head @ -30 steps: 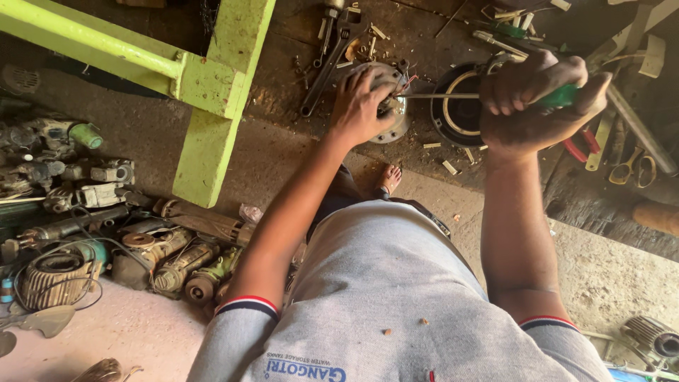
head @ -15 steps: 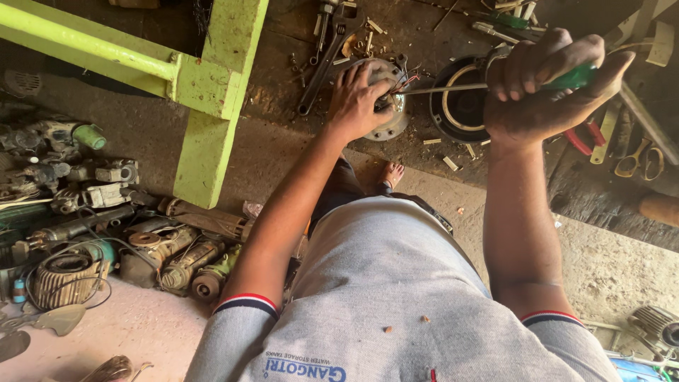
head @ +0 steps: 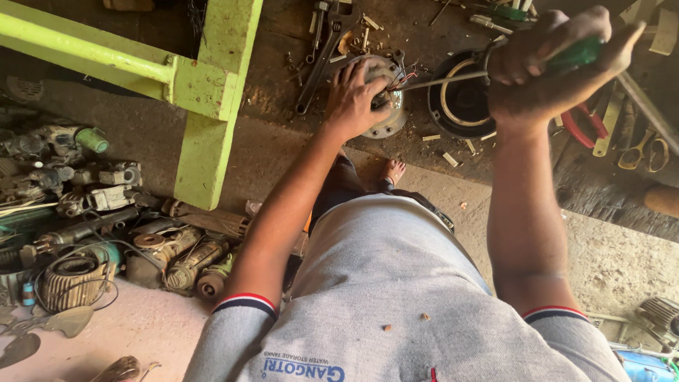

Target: The person uses a hammer and a screwdriver to work on a circular metal electrical component, likely a motor or fan part. They repeatedly strike the component and adjust its internal parts with the screwdriver.

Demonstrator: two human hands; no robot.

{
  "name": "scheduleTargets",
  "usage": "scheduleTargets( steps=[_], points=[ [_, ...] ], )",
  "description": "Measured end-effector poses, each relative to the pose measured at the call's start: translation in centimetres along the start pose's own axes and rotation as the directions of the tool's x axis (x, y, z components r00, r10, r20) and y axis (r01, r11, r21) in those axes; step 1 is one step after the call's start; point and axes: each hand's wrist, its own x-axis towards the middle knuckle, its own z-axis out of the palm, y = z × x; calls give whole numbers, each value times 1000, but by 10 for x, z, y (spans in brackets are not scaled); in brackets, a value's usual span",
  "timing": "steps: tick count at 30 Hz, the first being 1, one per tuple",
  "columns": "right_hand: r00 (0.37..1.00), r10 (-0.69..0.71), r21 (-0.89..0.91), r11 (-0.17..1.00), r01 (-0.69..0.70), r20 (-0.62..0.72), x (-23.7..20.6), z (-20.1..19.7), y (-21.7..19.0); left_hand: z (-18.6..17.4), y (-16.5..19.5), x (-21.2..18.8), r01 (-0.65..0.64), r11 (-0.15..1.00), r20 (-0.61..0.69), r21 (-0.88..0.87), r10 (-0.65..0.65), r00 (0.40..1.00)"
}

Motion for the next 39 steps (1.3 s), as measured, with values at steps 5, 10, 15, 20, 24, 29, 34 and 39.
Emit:
scheduleTargets(
  steps=[5, 10, 15, 20, 24, 29, 34, 39],
  points=[
    [993, 113, -41, 993, -112, 39, 8, 19, 0, -5, 1, 0, -4, 1000, 24, 11, 4, 1000],
    [942, 197, 255, 959, -126, -273, 3, 33, 20, -2, -3, 0, -26, 999, 23, 29, 26, 999],
    [971, 84, 83, 994, -67, -223, 6, 21, 35, 7, -8, -1, -68, 994, -68, 80, 74, 995],
    [968, 65, -11, 997, -70, -244, 6, 17, 26, 11, -3, -2, -43, 995, -143, 90, 56, 988],
    [983, -36, -181, 983, 2, -183, -13, 43, 22, 8, -1, -4, -36, 997, -139, 67, 45, 989],
    [981, -115, -257, 964, 72, -158, -5, 64, 19, 14, -4, -6, -78, 993, -199, 83, 93, 976],
    [979, -105, -369, 929, 34, -175, 8, 48, 6, 21, -8, -5, -169, 986, -276, -6, 161, 948],
    [975, 10, -172, 984, -50, -223, 7, 11, 2, 19, 8, -8, -183, 973, -183, 142, 207, 961]
  ],
)
